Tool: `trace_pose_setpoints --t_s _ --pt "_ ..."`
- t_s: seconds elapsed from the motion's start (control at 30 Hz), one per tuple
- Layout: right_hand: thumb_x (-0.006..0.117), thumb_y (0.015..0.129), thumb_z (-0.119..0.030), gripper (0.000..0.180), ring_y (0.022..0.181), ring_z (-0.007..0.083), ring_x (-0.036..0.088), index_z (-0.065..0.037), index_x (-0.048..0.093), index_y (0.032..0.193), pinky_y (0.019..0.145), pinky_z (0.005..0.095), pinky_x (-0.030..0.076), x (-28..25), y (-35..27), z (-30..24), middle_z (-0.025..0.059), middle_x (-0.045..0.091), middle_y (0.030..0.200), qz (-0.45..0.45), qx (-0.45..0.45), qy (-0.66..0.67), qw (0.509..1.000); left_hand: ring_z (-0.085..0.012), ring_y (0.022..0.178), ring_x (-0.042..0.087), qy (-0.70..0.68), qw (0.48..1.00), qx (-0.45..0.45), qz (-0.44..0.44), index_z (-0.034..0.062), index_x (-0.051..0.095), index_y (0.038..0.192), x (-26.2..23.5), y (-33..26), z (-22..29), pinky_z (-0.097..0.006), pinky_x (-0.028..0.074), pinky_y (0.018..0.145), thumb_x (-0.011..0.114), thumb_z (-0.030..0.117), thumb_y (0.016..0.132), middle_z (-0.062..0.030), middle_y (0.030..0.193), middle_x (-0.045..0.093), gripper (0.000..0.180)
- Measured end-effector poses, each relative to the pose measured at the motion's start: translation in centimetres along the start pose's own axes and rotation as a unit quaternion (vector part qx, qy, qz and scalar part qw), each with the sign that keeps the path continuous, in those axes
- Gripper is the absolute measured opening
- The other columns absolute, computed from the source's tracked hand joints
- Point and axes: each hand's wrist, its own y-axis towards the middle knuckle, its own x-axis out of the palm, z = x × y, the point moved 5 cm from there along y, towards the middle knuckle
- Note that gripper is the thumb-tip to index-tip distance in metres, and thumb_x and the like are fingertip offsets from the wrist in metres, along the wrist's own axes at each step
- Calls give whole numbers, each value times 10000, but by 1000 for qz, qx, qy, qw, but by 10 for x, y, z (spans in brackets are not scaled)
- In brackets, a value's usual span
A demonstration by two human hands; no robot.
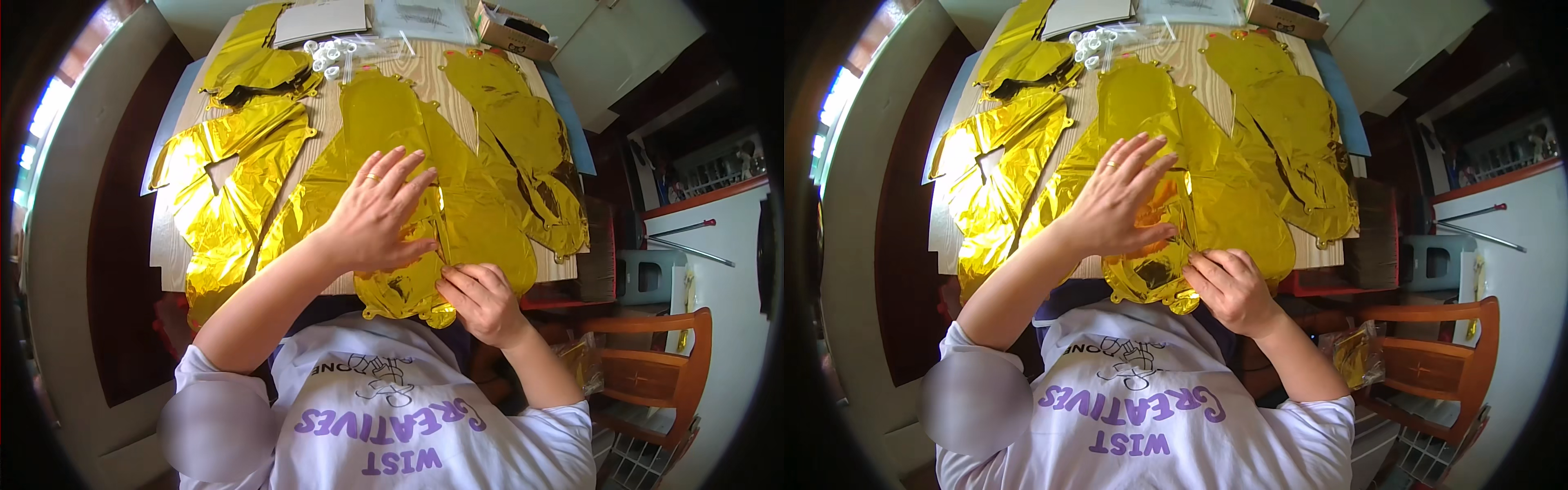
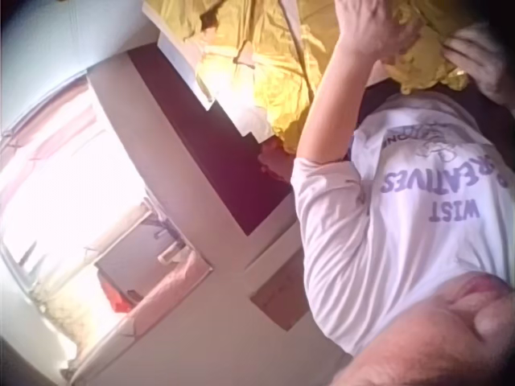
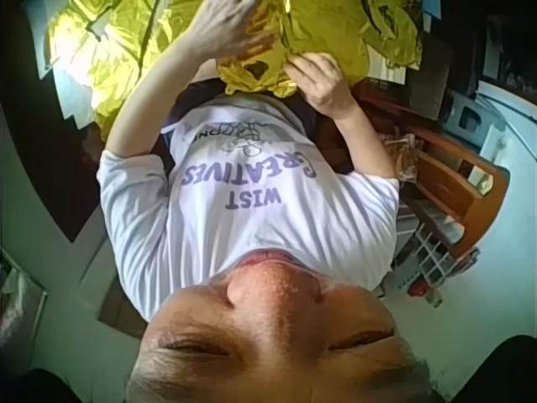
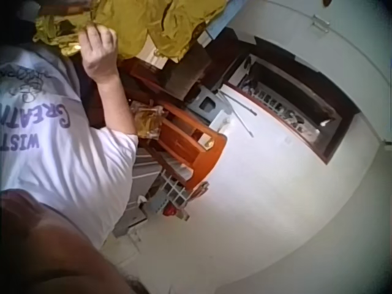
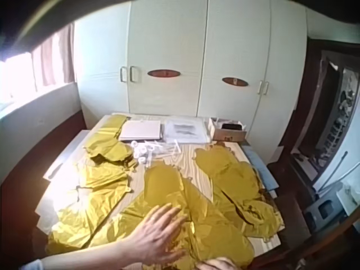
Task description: Folding star-shaped gold foil balloons on a wooden table.
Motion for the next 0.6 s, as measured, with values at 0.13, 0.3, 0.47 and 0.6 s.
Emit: trace_pose_setpoints --t_s 0.13,0.3,0.47,0.6 --pt "661 821 -86 279 1055 260 633 -17 726 1084 885 406 504 -1 -1 0 106 695 1175 7 1 6 1000 -416 1438 359 34 999 2 -24 56 458 1473 24 1 -11 -548 253 1210 694 591 836 -206 1521 427 865" --pt "655 857 -133 271 1071 251 630 -28 722 1097 888 399 494 -1 -1 1 107 695 1182 3 2 5 1000 -414 1436 360 16 998 -12 -61 40 467 1462 34 -5 -18 -543 240 1214 623 651 855 -216 1515 436 875" --pt "643 874 -143 280 1073 263 630 -21 715 1116 903 407 497 1 -3 2 114 691 1190 4 0 5 1000 -419 1434 360 0 999 -2 -52 33 471 1454 35 -3 -19 -541 246 1212 623 640 863 -227 1504 440 861" --pt "638 880 -105 281 1078 283 636 -13 706 1136 918 432 514 2 -5 0 126 691 1196 15 4 11 1000 -428 1416 380 -38 999 15 -9 21 483 1434 26 -2 -21 -551 270 1194 667 564 865 -239 1487 444 807"
